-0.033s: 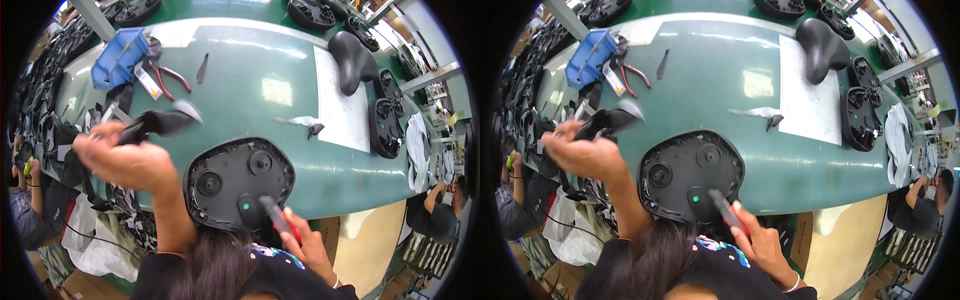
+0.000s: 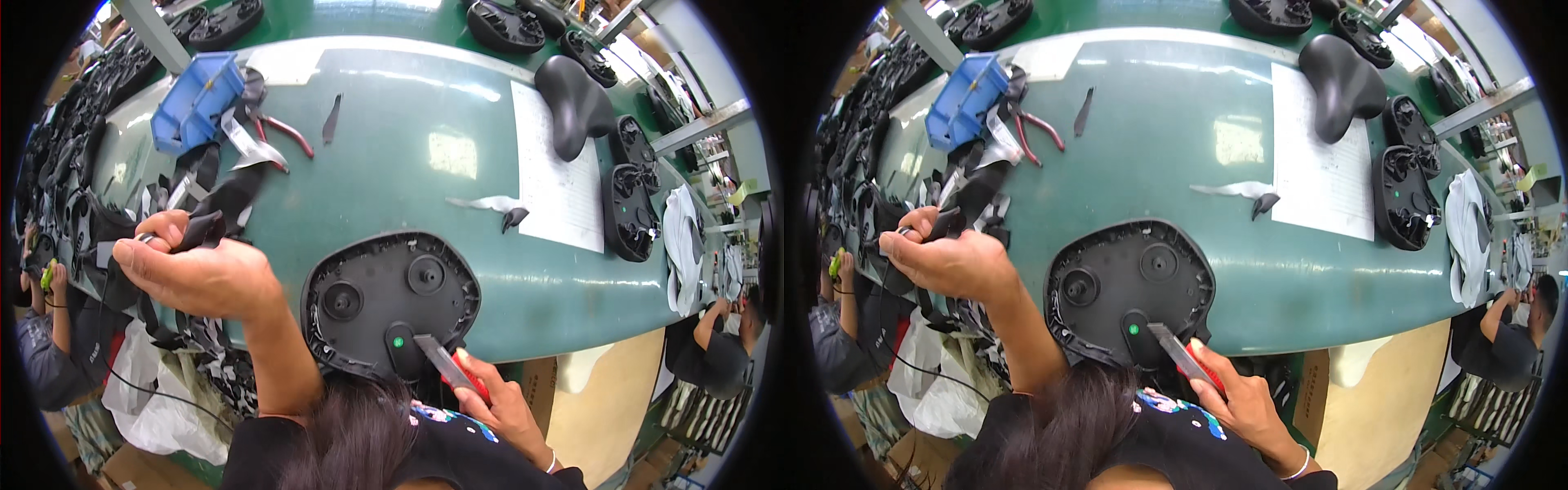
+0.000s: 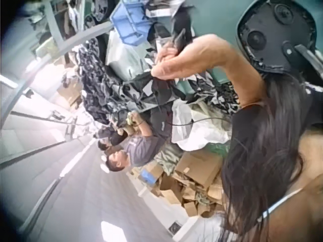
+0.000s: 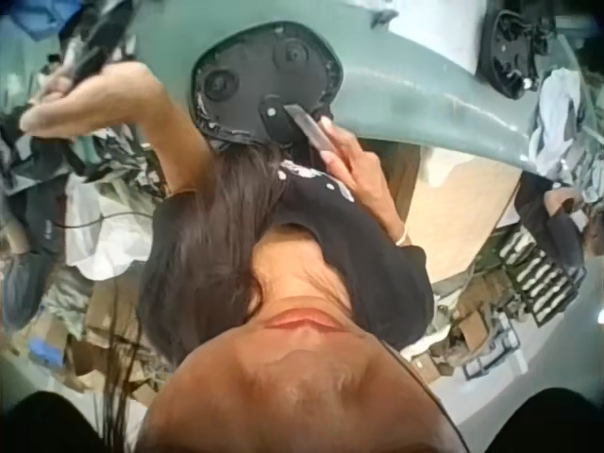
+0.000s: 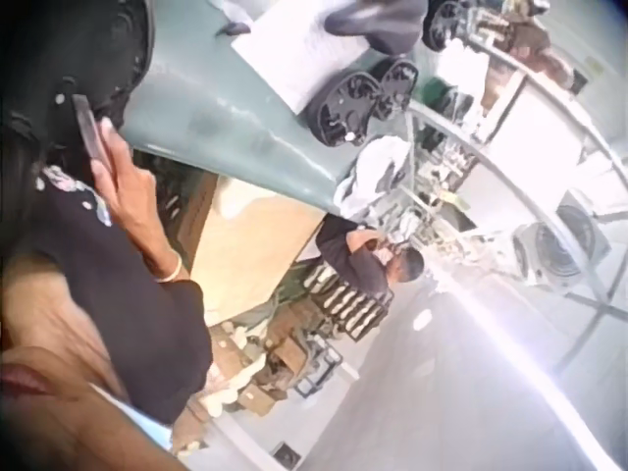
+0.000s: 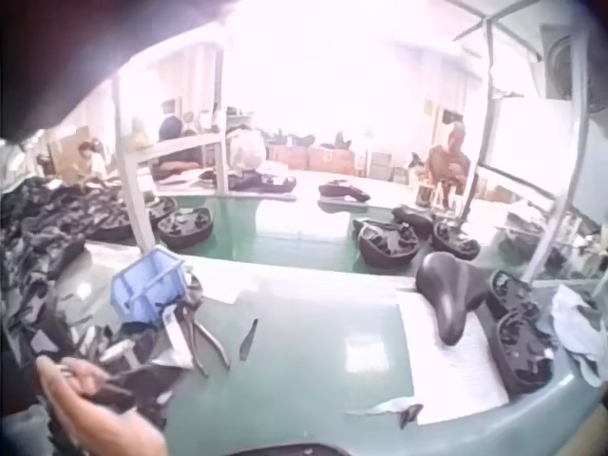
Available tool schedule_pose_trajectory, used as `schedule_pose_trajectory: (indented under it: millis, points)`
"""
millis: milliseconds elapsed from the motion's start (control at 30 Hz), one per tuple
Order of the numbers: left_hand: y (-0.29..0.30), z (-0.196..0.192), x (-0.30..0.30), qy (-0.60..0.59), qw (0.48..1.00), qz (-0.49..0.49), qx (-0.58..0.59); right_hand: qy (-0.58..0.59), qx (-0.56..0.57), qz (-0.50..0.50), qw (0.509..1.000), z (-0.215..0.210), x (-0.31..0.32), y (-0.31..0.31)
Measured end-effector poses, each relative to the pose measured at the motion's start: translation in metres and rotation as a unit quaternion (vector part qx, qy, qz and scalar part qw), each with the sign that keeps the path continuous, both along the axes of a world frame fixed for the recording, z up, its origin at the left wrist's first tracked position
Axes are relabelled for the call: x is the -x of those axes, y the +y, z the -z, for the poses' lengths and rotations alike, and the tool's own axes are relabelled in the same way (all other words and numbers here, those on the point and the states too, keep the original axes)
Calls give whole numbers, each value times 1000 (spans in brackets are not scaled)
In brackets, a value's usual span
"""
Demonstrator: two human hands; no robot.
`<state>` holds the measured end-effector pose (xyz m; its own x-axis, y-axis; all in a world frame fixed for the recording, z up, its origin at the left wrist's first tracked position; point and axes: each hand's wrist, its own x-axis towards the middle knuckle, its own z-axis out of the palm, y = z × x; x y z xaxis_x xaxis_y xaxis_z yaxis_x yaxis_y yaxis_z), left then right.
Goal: The person uses a red utility knife to trim excess black rubber or plastic material from the underside of a bicycle seat. They repeatedly cut along the edges and remove the resulting strips, placing the trimmed pieces on the green workbench. The person handles multiple seats, moving them into position and discarding the waste material.
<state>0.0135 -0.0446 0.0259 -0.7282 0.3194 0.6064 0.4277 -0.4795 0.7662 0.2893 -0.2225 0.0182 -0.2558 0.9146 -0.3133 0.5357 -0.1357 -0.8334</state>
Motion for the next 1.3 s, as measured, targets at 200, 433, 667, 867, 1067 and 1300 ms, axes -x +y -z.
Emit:
schedule_pose_trajectory:
  millis: [200, 433, 667, 867, 1067, 1300]
  points:
    - [-9, 23, -12, 371, 840, 214, 334, 41, -93, 137, 985, 20, -10, 39]
    - [71, 34, 6, 91, 648, 577, 489, 8, -206, 144, 968, -2, -54, 176]
    - [243, 49, -57, -282, 826, 402, 277, -54, -354, 291, 887, -24, -162, 391]
    - [350, 96, -179, 92, 871, 403, 266, 324, -227, 327, 858, 2, -168, 599]
    - [374, 95, -190, 272, 823, 289, 406, 415, -27, 416, 809, 44, -165, 730]
    - [371, 87, -197, 92, 913, 267, 293, 495, -179, 447, 723, 41, -188, 741]
